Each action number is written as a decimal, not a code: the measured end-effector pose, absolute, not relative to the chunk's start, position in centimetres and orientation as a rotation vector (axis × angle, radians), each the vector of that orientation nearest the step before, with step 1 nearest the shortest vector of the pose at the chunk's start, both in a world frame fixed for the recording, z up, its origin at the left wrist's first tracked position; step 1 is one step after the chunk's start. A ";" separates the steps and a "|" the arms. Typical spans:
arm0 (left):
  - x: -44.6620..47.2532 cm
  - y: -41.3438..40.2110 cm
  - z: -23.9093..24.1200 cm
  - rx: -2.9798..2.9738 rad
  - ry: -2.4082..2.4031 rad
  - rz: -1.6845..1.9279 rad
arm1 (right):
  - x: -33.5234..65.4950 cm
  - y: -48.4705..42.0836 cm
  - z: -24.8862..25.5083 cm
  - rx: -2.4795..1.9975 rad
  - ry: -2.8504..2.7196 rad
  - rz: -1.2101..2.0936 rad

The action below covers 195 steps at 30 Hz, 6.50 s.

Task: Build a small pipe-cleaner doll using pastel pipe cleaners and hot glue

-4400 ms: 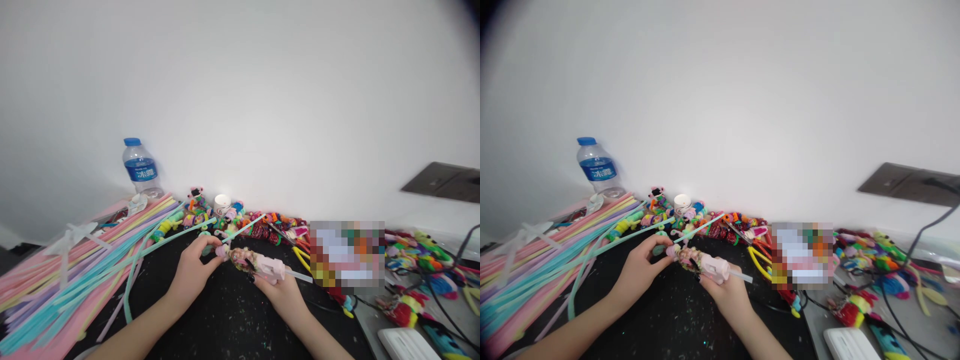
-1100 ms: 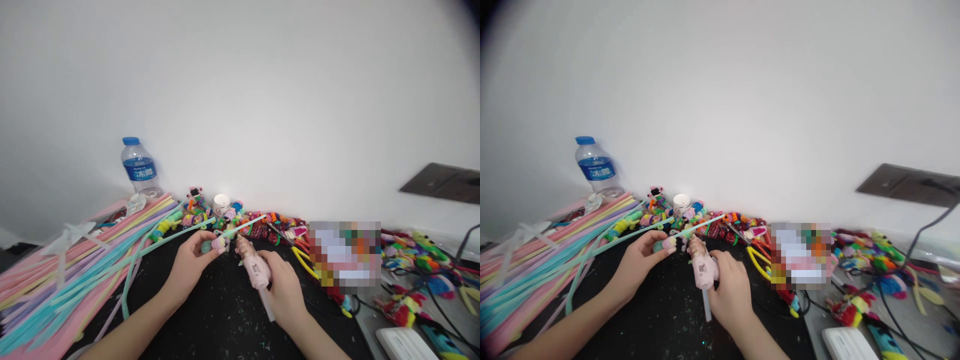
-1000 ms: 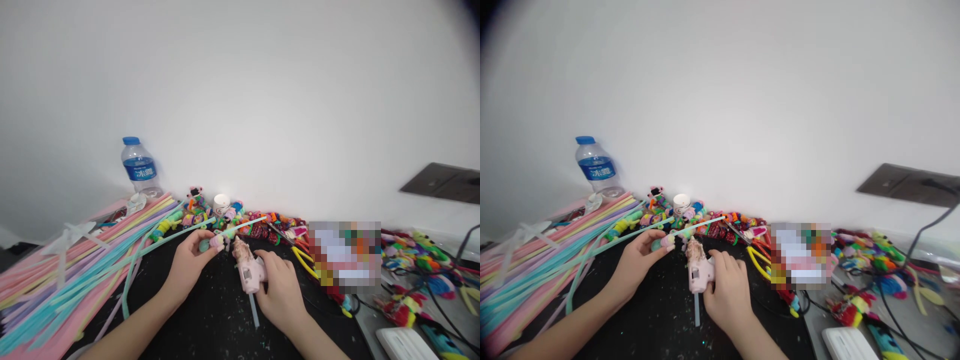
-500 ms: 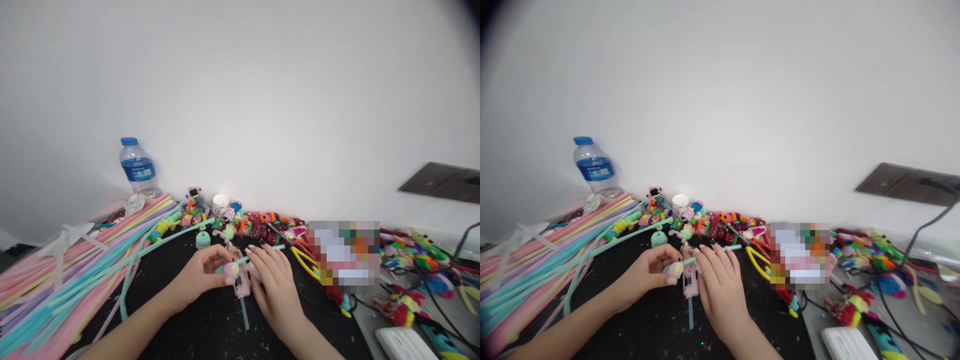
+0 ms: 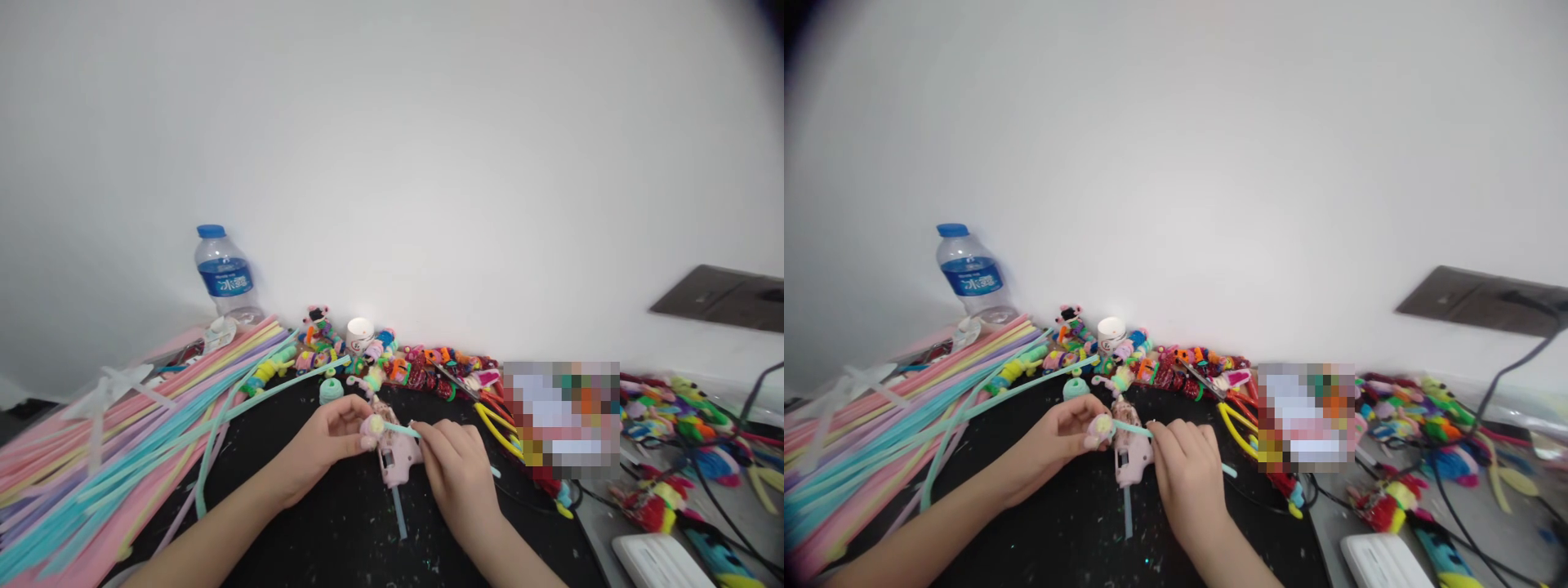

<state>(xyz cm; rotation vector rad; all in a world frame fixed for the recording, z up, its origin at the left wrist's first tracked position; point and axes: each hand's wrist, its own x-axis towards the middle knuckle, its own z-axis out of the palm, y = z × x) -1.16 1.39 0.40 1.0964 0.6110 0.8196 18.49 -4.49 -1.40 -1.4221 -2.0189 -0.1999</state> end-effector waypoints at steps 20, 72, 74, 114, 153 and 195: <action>-1.1 0.9 0.3 1.016 0.514 0.700 | 18.5 -4.6 -1.9 -1.410 -1.886 -0.014; -0.4 0.8 -1.2 1.041 0.517 0.777 | 18.8 -4.7 -1.8 -1.308 -1.826 0.061; -0.4 0.9 -1.1 1.047 0.531 0.777 | 18.8 -4.8 -1.8 -1.300 -1.829 0.062; -0.5 0.8 -0.7 1.136 0.597 0.758 | 18.2 -5.3 -1.3 -1.148 -1.860 0.257; -0.5 0.5 -0.6 1.573 0.711 0.802 | 17.5 -5.7 -0.8 -1.125 -2.069 -0.177; -0.3 0.1 -0.8 1.335 0.734 0.701 | 17.5 -5.3 -1.1 -1.103 -1.977 0.074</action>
